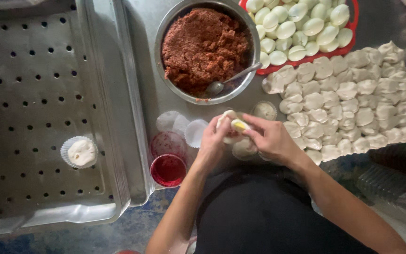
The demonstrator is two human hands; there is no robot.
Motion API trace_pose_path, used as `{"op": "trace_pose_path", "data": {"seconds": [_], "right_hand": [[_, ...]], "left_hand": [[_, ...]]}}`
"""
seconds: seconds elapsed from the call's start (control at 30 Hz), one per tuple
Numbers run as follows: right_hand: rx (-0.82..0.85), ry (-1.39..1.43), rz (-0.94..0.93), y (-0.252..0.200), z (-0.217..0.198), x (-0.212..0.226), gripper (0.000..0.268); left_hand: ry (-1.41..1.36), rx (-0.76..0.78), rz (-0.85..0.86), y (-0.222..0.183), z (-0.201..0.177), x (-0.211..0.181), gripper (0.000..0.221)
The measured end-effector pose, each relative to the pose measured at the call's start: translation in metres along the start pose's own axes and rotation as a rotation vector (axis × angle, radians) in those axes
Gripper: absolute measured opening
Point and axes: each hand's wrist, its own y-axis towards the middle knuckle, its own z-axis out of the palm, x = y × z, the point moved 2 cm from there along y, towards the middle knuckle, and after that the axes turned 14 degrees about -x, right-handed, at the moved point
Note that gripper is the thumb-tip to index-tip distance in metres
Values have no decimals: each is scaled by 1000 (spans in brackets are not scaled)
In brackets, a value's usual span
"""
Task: The person prepares buns by flattening dough by hand, using a spoon to add filling from a bowl, placing a piece of egg inside, and folding the dough closed before placing the finished buns into a steamer tray.
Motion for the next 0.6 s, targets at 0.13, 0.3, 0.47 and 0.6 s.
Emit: {"op": "trace_pose_path", "data": {"seconds": [0.13, 0.3, 0.47, 0.6], "right_hand": [[-107, -28, -424, -19, -5, 32, 29], [-122, -111, -652, -31, -11, 53, 29], [-137, -219, -788, -41, -26, 68, 26], [-185, -64, -571, -40, -37, 78, 16]], "left_hand": [[57, 60, 85, -20, 9, -15, 45], [82, 75, 117, -39, 13, -35, 46], [-58, 185, 26, -47, 15, -45, 47], [-183, 281, -29, -55, 15, -52, 52]]}}
